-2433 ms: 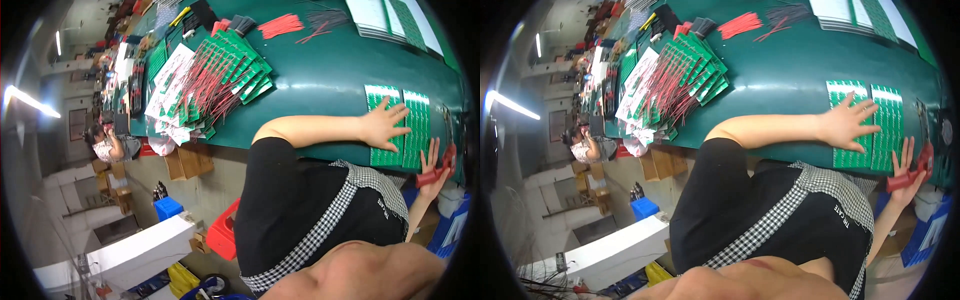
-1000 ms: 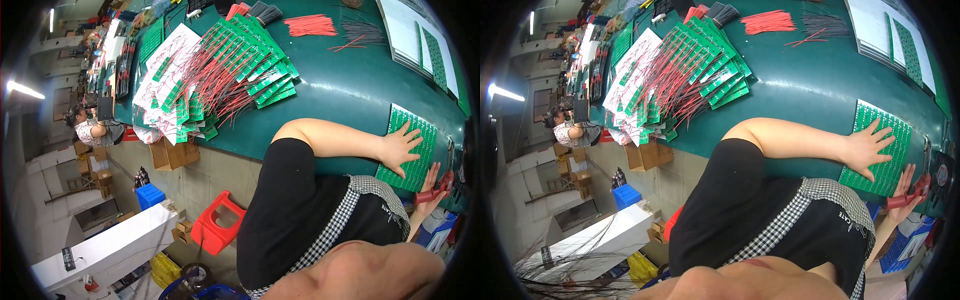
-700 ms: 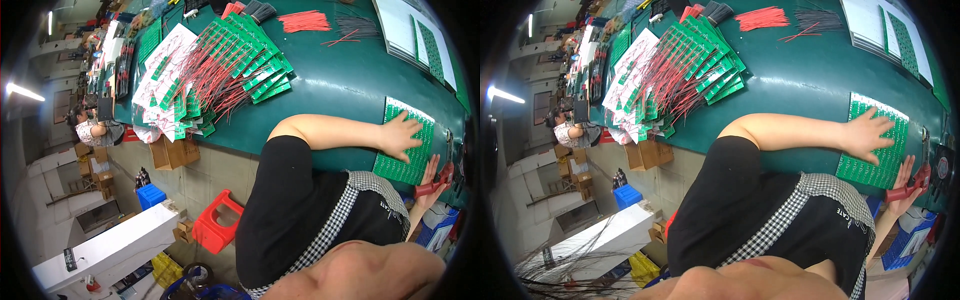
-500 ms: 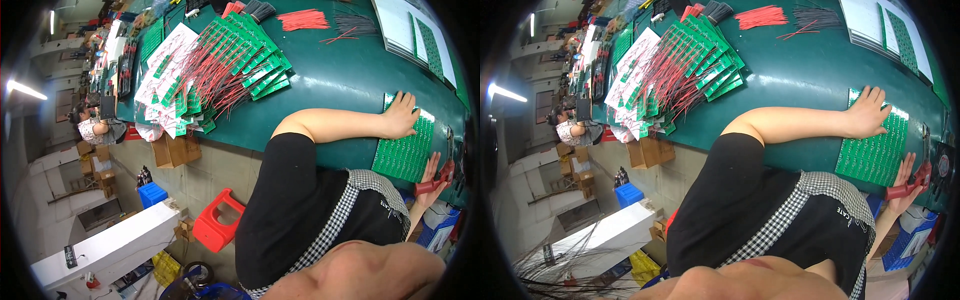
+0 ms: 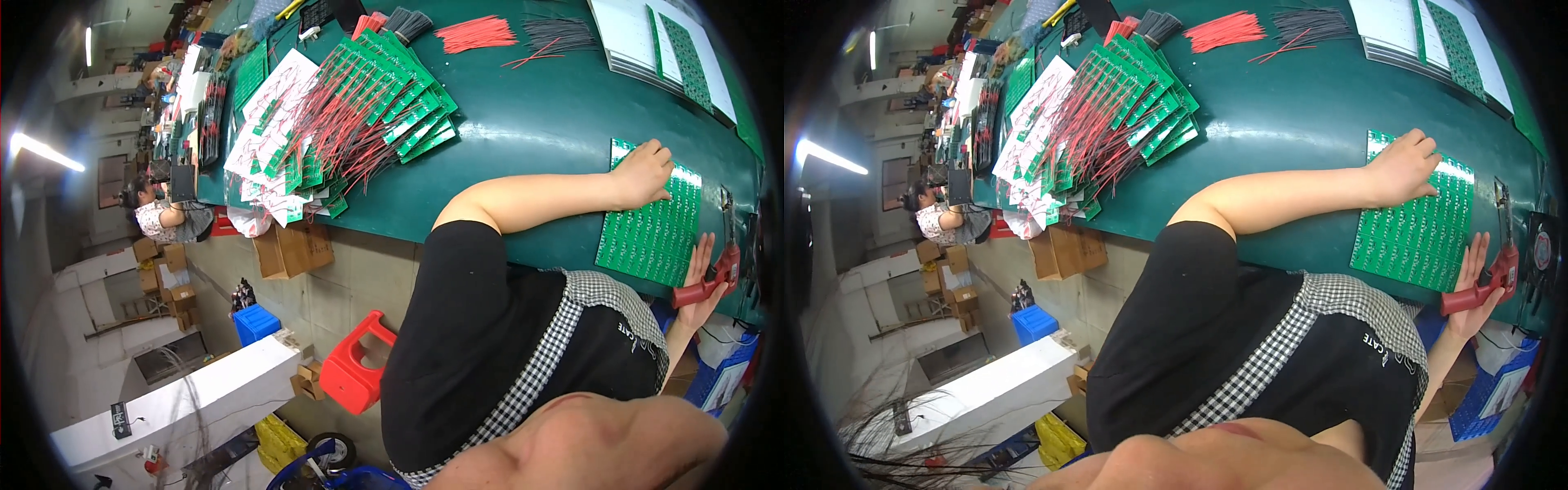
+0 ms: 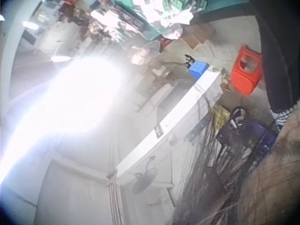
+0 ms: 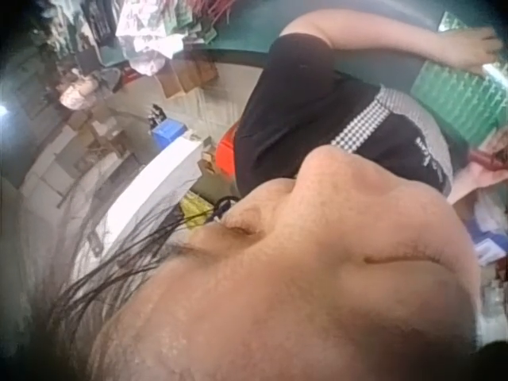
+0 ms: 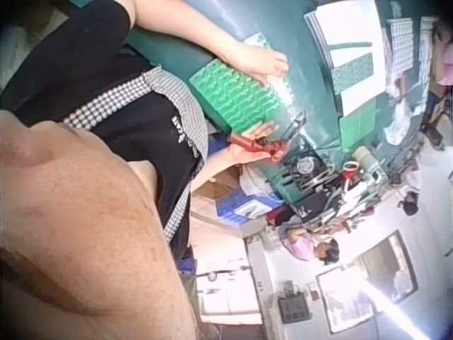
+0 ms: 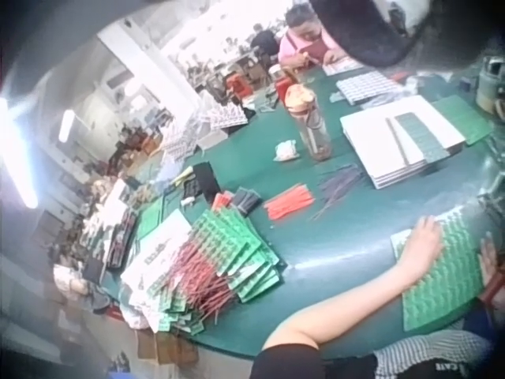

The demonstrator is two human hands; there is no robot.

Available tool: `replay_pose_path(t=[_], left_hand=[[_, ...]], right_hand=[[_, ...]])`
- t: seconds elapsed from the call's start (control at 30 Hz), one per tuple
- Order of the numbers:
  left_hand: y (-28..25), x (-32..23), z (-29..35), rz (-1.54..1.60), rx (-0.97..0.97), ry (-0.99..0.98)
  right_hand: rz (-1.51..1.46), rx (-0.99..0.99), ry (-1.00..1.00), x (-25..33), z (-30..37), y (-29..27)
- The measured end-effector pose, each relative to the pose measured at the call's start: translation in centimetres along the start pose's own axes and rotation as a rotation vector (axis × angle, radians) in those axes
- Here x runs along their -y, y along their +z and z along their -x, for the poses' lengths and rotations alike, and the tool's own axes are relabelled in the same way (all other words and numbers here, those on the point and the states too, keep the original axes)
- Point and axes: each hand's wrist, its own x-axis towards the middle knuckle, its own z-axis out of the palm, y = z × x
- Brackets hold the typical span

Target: Applying adhesive using a glue gun to connect wires to LED panels on an assembly line.

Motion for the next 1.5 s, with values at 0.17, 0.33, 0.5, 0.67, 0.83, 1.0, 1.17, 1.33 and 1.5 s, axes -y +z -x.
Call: replay_pose_path(t=[0.17, 0.33, 0.5, 0.67, 0.83, 1.0, 1.17, 1.33, 1.5], left_hand=[[-0.2, -0.2, 0.1, 0.007, 0.039, 0.006], [0.2, -0.7, 0.0, -0.001, 0.051, -0.022], [0.2, -0.5, 0.0, 0.052, 0.039, -0.042], [0.3, -0.3, 0.3, 0.048, 0.038, -0.051], [-0.1, -0.2, 0.2, 0.028, 0.072, -0.03], [0.0, -1.1, -0.6, 0.003, 0.092, -0.015], [-0.4, -0.7, -1.1, -0.086, 0.188, -0.038], [-1.5, -0.2, -9.1, -0.255, 0.036, 0.043], [1.3, 2.8, -14.2, -0.508, 0.052, 0.055]], right_hand=[[0.012, -0.013, -0.019, -0.1, 0.4, -0.3], [0.038, -0.002, -0.025, 0.1, 0.5, -0.5], [0.013, 0.011, -0.017, 0.0, 0.5, -0.7], [0.049, -0.033, -0.04, -0.7, 0.5, 0.0], [0.128, -0.057, -0.113, 0.5, 0.7, -0.5], [0.044, 0.08, -0.145, 3.9, 2.2, -2.6], [0.022, 0.034, -0.203, 1.9, 1.9, -2.3], [0.109, 0.059, -0.288, 2.5, 2.7, -0.8], [0.122, 0.059, -0.295, 1.9, 2.5, -0.7]])
